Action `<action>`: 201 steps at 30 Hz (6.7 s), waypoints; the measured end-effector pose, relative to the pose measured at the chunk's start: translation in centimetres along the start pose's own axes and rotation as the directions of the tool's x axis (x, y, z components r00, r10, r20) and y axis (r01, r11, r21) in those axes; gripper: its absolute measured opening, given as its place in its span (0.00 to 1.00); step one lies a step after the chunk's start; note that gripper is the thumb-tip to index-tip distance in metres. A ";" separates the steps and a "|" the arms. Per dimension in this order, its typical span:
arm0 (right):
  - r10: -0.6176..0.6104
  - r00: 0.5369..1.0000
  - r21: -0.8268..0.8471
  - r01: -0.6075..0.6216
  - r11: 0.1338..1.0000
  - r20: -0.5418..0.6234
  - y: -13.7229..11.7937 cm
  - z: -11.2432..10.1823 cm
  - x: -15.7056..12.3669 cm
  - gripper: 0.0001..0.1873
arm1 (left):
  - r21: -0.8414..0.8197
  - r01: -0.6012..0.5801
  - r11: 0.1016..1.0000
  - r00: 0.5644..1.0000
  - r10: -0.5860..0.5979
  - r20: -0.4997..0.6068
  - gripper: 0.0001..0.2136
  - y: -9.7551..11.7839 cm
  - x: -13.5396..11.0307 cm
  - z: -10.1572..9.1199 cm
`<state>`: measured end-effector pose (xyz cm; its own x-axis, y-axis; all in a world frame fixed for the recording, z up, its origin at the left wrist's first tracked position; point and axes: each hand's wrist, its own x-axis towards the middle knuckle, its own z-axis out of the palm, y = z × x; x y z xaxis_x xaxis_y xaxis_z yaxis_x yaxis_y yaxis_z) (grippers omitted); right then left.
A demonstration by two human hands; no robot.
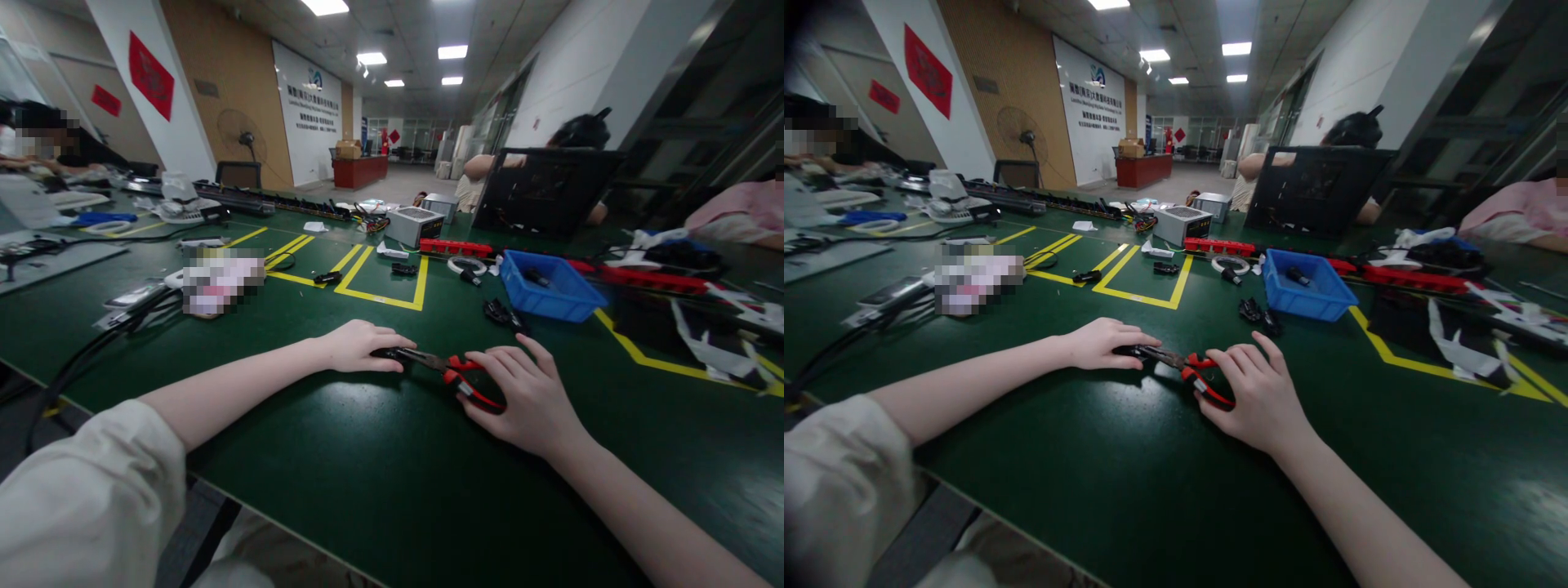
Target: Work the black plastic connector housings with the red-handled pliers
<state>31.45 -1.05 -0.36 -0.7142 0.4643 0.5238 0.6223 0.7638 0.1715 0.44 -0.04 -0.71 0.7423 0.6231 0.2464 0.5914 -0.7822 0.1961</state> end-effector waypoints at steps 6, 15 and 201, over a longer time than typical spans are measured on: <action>0.004 1.000 0.068 -0.006 0.998 0.022 0.1 0.0 0.0 0.22 | 0.041 0.005 0.999 1.000 -0.005 0.008 0.23 0.1 0.0 0.0; 0.019 0.998 0.150 -0.027 0.988 0.053 0.2 -0.1 0.2 0.19 | 0.033 -0.008 0.999 1.000 0.007 0.004 0.23 -0.2 0.0 0.2; -0.080 0.994 -0.100 0.073 0.992 -0.071 0.3 0.3 0.2 0.24 | -0.096 -0.049 0.994 0.999 0.050 0.009 0.33 -0.8 -0.5 -0.5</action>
<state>31.42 -0.63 -0.46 -0.7373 0.3685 0.5662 0.5975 0.7469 0.2919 -0.62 0.29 -0.50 0.7736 0.5834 0.2473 0.5215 -0.8079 0.2745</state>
